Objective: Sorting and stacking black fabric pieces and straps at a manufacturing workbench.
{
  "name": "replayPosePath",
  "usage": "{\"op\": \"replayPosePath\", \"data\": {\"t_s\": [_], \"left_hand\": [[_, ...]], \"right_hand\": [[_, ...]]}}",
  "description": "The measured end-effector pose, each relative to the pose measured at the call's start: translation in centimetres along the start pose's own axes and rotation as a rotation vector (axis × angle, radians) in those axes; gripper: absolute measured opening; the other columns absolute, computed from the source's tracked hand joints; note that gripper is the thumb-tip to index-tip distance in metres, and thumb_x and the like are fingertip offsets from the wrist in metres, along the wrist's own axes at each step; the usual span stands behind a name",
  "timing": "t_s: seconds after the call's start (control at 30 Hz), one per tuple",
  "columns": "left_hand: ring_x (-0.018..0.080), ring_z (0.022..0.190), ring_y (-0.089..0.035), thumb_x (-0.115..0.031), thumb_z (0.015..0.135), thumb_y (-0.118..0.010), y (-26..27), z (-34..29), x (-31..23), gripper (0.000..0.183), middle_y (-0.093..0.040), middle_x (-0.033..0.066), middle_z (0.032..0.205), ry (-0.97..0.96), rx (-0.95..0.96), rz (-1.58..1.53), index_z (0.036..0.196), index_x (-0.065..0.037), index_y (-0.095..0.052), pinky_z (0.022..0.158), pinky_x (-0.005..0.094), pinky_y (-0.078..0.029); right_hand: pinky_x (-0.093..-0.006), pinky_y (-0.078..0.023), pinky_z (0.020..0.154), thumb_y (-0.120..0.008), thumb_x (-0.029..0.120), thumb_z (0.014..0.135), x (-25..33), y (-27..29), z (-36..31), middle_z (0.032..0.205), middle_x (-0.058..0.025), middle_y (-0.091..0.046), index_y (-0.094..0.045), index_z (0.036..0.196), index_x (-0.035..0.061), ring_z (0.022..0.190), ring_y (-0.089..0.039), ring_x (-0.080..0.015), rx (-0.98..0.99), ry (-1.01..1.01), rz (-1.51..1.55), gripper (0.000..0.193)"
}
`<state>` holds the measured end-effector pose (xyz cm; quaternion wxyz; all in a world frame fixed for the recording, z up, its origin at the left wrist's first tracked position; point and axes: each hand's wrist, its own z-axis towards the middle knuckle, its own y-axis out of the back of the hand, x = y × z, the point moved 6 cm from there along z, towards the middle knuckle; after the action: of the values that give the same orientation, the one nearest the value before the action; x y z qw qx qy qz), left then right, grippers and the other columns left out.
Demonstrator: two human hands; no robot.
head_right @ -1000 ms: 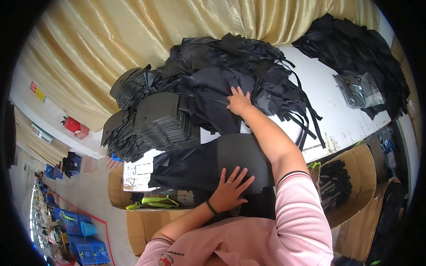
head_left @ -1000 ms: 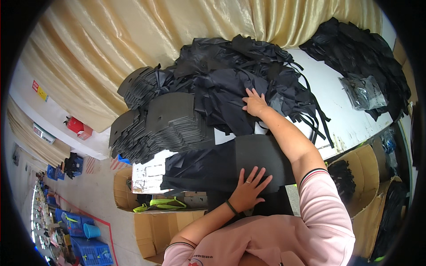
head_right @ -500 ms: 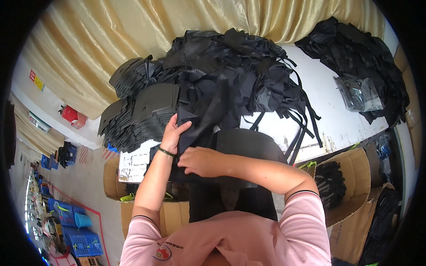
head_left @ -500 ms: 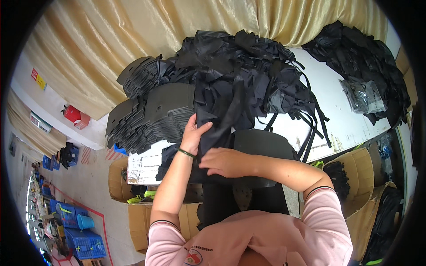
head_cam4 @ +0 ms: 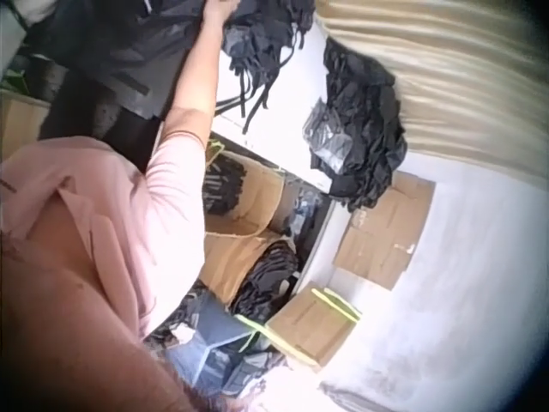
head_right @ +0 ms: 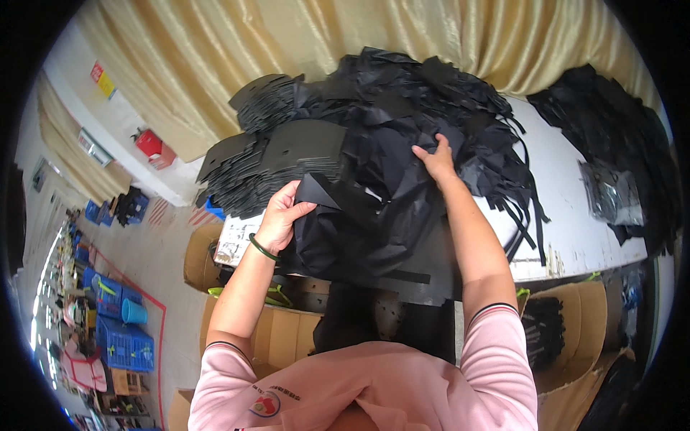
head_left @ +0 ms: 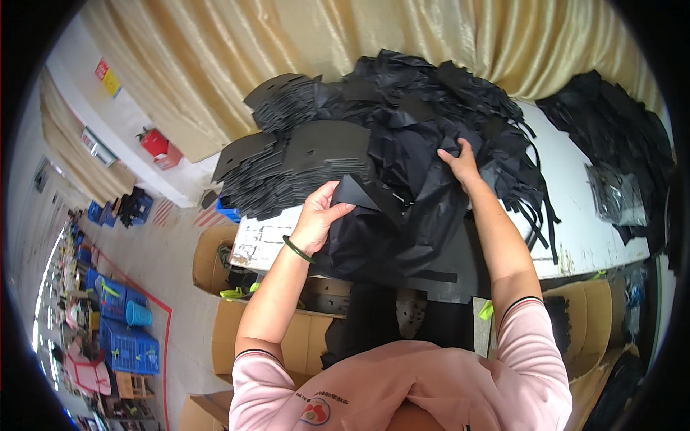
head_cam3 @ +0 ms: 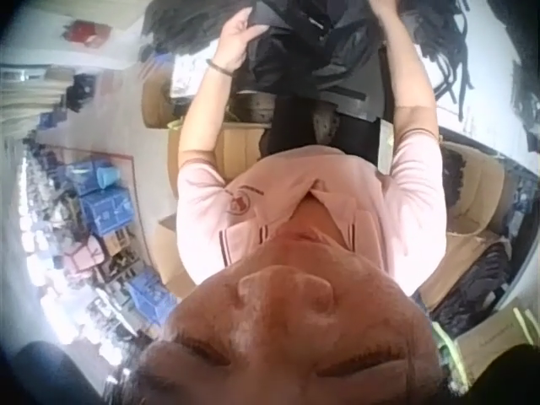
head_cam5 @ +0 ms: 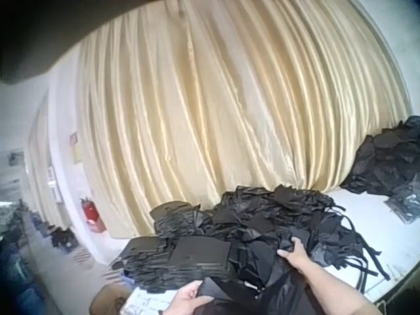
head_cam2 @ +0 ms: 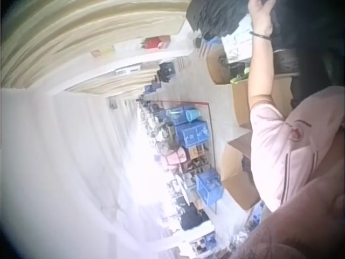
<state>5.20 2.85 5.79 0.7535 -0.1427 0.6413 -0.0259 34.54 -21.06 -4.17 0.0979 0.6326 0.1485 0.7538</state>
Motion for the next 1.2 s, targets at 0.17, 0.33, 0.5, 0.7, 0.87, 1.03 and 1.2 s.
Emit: {"op": "replayPosePath", "data": {"t_s": [0.17, 0.33, 0.5, 0.7, 0.87, 1.03, 1.2], "left_hand": [[0.0122, 0.100, -0.060, 0.009, 0.082, -0.061, 1.9, -2.3, -4.5, 0.036, -0.065, 0.0054, 0.110, -0.130, -0.028, 0.028, 0.117, 0.000, -0.056, 0.092, 0.0266, -0.046], [0.0140, 0.101, -0.061, 0.004, 0.084, -0.062, 5.0, -4.1, -7.5, 0.033, -0.065, 0.0061, 0.110, -0.204, -0.034, 0.013, 0.117, 0.000, -0.056, 0.093, 0.0277, -0.046], [0.0161, 0.105, -0.060, 0.009, 0.079, -0.060, 7.5, -6.9, -8.4, 0.039, -0.063, 0.0064, 0.113, -0.293, -0.207, -0.038, 0.118, 0.000, -0.056, 0.095, 0.0298, -0.046], [0.0133, 0.103, -0.060, 0.007, 0.083, -0.060, 4.0, -6.2, -9.1, 0.035, -0.063, 0.0053, 0.114, -0.311, -0.055, -0.105, 0.117, 0.000, -0.056, 0.093, 0.0279, -0.047], [0.0118, 0.100, -0.061, 0.005, 0.085, -0.059, 5.3, -9.6, -12.3, 0.028, -0.064, 0.0055, 0.110, -0.369, -0.074, -0.093, 0.113, 0.001, -0.056, 0.092, 0.0274, -0.047], [0.0106, 0.096, -0.060, -0.002, 0.088, -0.061, 6.9, -10.7, -12.3, 0.021, -0.064, 0.0035, 0.103, -0.357, -0.123, -0.075, 0.108, 0.001, -0.058, 0.088, 0.0257, -0.048], [0.0111, 0.097, -0.061, 0.001, 0.087, -0.060, 7.2, -10.1, -11.3, 0.024, -0.064, 0.0038, 0.106, -0.348, -0.128, -0.099, 0.111, 0.001, -0.057, 0.089, 0.0262, -0.048]], "right_hand": [[-0.0407, -0.041, 0.101, -0.079, 0.023, 0.072, 1.5, -0.3, 1.1, 0.129, -0.0212, -0.050, -0.039, 0.137, 0.0081, 0.120, -0.049, -0.0369, -0.015, 0.058, -0.283, 0.078], [-0.0363, -0.046, 0.090, -0.076, 0.003, 0.069, 10.8, -3.5, -4.5, 0.116, -0.0092, -0.054, -0.051, 0.124, 0.0105, 0.105, -0.053, -0.0229, 0.227, 0.576, -0.081, 0.061], [-0.0388, -0.023, 0.114, -0.086, 0.023, 0.063, 17.7, -10.1, -21.4, 0.151, -0.0220, -0.024, -0.013, 0.149, 0.0039, 0.141, -0.023, -0.0355, 1.094, 0.774, -0.029, 0.114], [-0.0401, -0.026, 0.113, -0.086, 0.014, 0.059, 14.1, -11.3, -21.1, 0.149, -0.0228, -0.026, -0.027, 0.144, 0.0030, 0.138, -0.028, -0.0370, 0.942, 0.553, -0.314, 0.104], [-0.0409, -0.042, 0.096, -0.066, -0.001, 0.066, 11.1, -8.6, -14.0, 0.124, -0.0050, -0.059, -0.064, 0.116, 0.0157, 0.116, -0.052, -0.0286, 0.750, 0.821, -0.975, 0.053], [-0.0398, -0.046, 0.094, -0.068, 0.002, 0.067, 5.8, -5.1, -8.2, 0.109, -0.0076, -0.066, -0.067, 0.112, 0.0200, 0.110, -0.058, -0.0304, 0.771, 0.716, -1.397, 0.049], [-0.0342, -0.049, 0.091, -0.069, 0.001, 0.066, 4.1, -2.1, -7.3, 0.114, -0.0092, -0.065, -0.063, 0.120, 0.0202, 0.112, -0.058, -0.0306, 0.956, 0.396, -1.426, 0.058]]}}
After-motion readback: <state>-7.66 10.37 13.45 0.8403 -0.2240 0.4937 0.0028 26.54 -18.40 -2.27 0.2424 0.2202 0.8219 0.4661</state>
